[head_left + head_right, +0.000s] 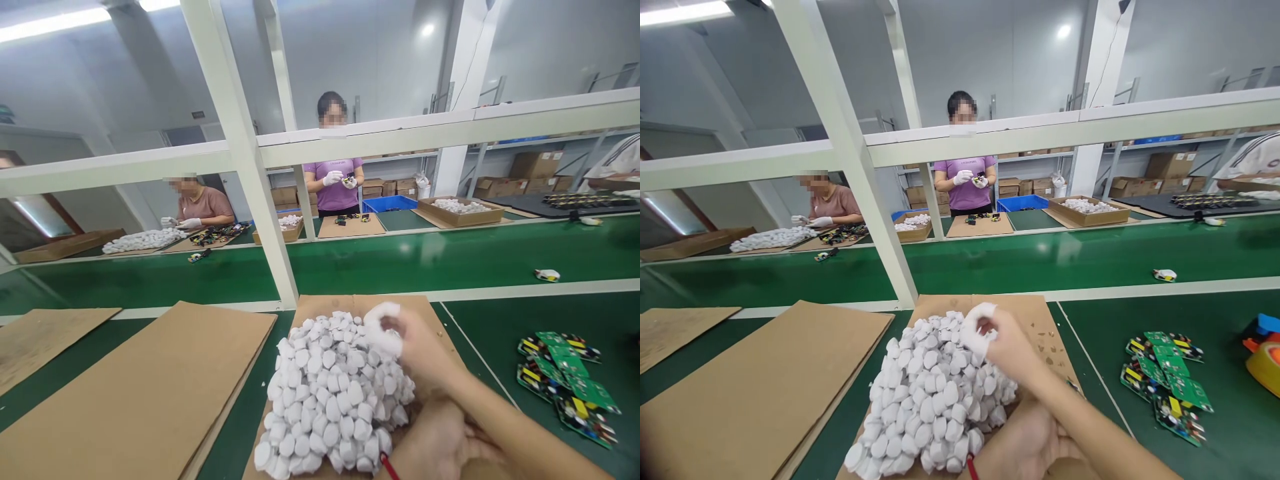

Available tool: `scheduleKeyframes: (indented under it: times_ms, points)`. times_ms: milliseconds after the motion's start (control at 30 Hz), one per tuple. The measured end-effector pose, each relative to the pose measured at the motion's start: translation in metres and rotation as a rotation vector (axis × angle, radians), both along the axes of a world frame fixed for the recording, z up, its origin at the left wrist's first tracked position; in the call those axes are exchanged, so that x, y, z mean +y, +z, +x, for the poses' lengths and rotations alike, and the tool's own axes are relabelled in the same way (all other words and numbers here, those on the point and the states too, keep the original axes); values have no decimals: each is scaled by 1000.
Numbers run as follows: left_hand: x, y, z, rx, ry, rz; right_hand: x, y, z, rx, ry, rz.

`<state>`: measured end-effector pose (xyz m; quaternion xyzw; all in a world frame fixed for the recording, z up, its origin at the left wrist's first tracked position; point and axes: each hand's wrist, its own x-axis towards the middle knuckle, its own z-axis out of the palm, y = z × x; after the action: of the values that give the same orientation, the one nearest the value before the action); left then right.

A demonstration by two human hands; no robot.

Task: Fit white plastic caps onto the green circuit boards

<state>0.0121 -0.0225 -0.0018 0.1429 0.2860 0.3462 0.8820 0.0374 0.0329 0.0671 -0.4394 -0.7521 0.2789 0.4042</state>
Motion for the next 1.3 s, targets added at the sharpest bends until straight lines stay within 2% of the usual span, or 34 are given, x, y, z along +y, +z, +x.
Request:
scheduleKeyframes:
  times_ms: [67,133,233,333,467,567,700,800,867,1000,1100,1167,1300]
  points:
    - [7,7,-1,101,-12,-2,7,2,27,378,4,-157]
    - [14,16,-3,150,22,-13,13,-1,57,630,-78,-241]
    - [20,27,-7,123,125,-13,19,-17,93,805,-200,-261]
    - [22,32,-8,75,196,-22,17,-39,112,850,-261,-264]
    - [23,32,-5,37,227,-51,13,-66,117,844,-318,-311]
    - [25,32,-6,30,233,-92,10,-76,116,819,-308,-372]
    - [26,34,-7,51,225,-118,5,-73,114,802,-243,-410]
    - [26,35,-7,53,221,-118,-2,-66,111,761,-142,-450]
    - [26,34,-7,60,275,-88,-6,-63,111,683,-76,-458]
    - [27,33,-8,76,472,-59,-11,-61,112,456,-5,-424]
    - [28,34,-9,-33,538,-70,-12,-61,112,409,18,-428]
    - [28,34,-10,-128,544,-66,-12,-59,111,295,-1,-356]
    - [26,32,-9,-162,604,-98,-11,-55,112,40,-85,-80]
